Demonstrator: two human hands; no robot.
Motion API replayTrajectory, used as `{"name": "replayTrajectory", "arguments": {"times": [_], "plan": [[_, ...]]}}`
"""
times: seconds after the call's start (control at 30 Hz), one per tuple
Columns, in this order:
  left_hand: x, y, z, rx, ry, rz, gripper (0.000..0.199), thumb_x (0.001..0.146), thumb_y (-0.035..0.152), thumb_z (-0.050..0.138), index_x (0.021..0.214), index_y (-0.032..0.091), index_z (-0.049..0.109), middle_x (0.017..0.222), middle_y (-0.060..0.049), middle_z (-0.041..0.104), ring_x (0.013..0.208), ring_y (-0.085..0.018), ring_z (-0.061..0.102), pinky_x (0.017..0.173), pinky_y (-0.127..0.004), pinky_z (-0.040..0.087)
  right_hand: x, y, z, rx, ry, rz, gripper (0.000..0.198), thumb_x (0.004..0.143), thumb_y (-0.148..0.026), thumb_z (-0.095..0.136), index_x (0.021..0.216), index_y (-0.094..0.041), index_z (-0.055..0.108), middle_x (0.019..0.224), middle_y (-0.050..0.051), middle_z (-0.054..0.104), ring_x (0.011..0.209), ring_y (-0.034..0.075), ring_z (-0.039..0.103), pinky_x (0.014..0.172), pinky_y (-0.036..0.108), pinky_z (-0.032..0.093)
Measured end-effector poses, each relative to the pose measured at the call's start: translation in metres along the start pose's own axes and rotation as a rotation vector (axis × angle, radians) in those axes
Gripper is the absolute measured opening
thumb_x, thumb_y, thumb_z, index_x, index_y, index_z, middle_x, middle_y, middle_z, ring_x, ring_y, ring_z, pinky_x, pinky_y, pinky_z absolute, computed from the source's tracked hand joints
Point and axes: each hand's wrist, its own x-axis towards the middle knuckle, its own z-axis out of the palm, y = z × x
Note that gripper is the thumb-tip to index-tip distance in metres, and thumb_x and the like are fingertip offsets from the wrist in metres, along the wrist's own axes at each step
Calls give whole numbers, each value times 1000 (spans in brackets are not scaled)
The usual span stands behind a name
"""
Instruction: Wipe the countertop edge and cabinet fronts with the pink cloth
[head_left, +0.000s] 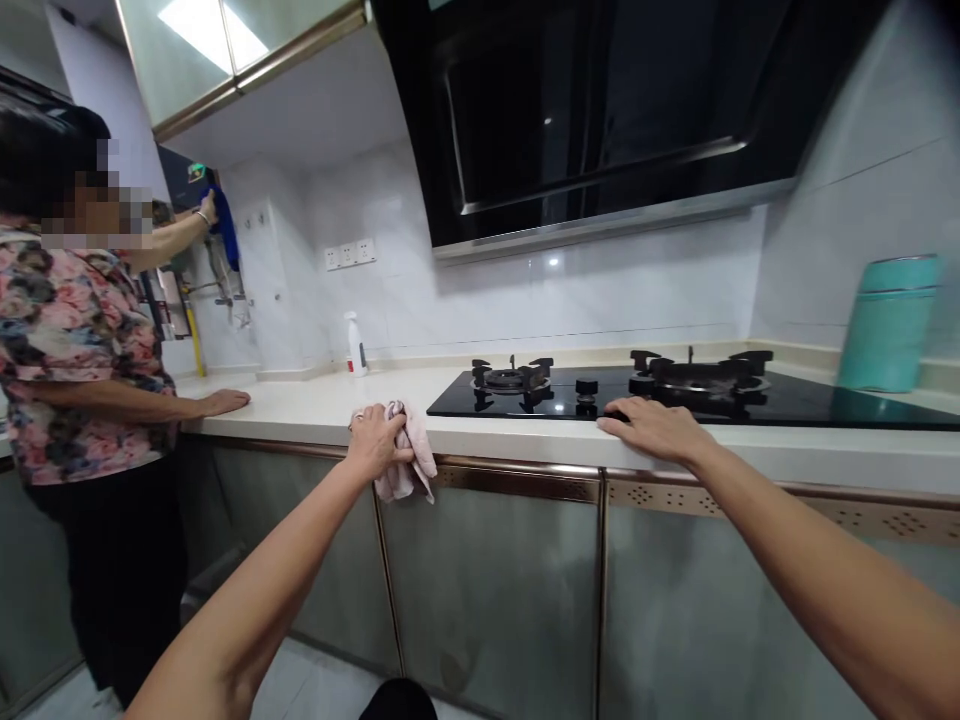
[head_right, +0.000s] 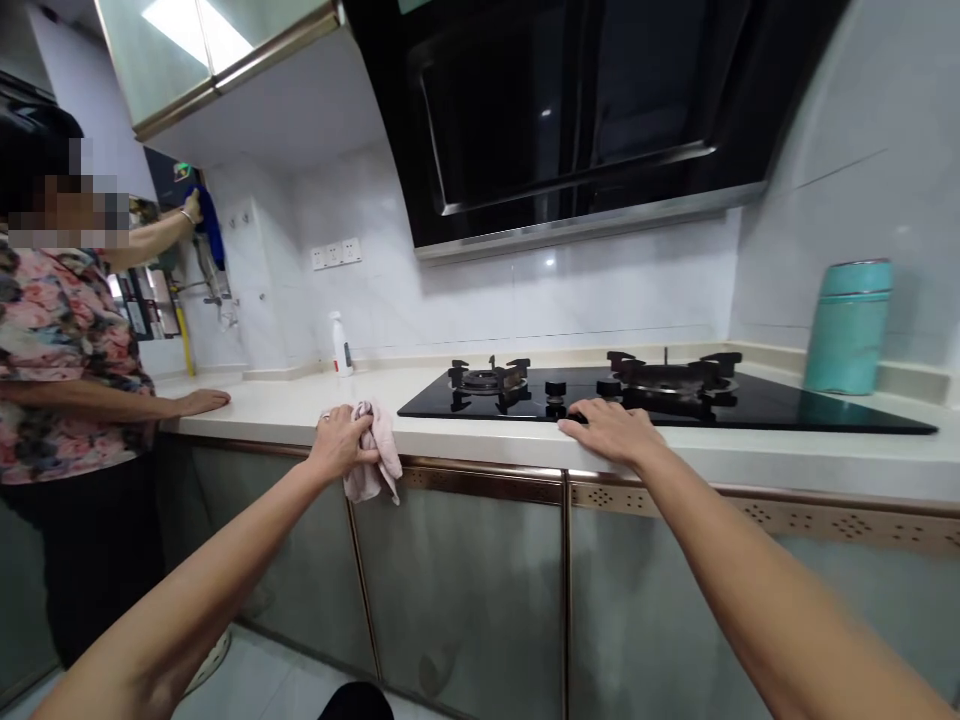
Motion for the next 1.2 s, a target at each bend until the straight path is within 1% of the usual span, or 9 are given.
{"name": "replayTrajectory", "arguments": {"times": [0.13,0.27,0.4,0.53,0.63,0.77,0.93,1.1,1.2], "plan": [[5,54,-10,-92,113,104,55,73,57,81,115,23,71,122,-18,61,115,-38,53,96,-52,41,-2,-4,-5,-1,-20,12,59,91,-66,32,129,-32,60,144,8,58,132,35,52,104,60,43],[19,129,-21,-250,208,199,56,71,57,84,113,22,72,124,-20,62,114,-40,54,94,-56,42,-5,-8,-11,5,-21,18,57,92,-62,33,130,-30,60,145,9,57,133,35,51,105,61,41],[29,198,-33,-354,251,281,62,70,57,85,121,25,69,129,-18,58,118,-38,51,101,-59,35,-5,-9,-13,-6,-26,35,57,92,-63,34,130,-30,60,145,8,57,133,34,50,105,58,41],[31,225,-40,-351,262,244,76,68,60,86,134,30,61,129,-17,55,118,-37,48,104,-61,29,-6,-7,-14,-17,-30,39,58,93,-62,33,133,-30,59,145,7,57,133,33,50,106,56,40],[31,211,-35,-338,234,282,69,70,58,85,130,32,64,127,-15,56,116,-36,49,99,-56,34,-7,-6,-16,-16,-39,22,58,94,-61,31,135,-31,58,148,6,56,134,32,51,108,55,40],[28,166,-16,-306,230,346,60,75,48,81,130,32,64,133,-16,56,118,-36,50,98,-53,36,-9,-5,-19,-14,-63,3,60,94,-60,31,138,-29,58,149,7,56,133,31,53,108,54,40],[15,80,11,-224,180,226,57,78,43,76,133,28,64,148,-16,50,133,-40,43,108,-54,32,-10,-6,-21,-5,-61,-10,60,95,-59,29,140,-29,56,149,7,56,134,32,51,109,55,39],[2,-17,27,-27,54,111,55,80,43,68,131,23,62,145,-16,53,132,-40,45,106,-49,38,-13,-10,-23,5,-57,2,58,96,-57,31,140,-28,55,151,8,54,136,32,49,111,56,37],[1,-45,29,102,7,76,53,83,44,61,132,24,59,137,-14,56,127,-38,47,100,-47,42,-13,-13,-24,10,-49,5,57,96,-58,32,140,-29,55,151,9,52,135,33,48,111,57,36]]}}
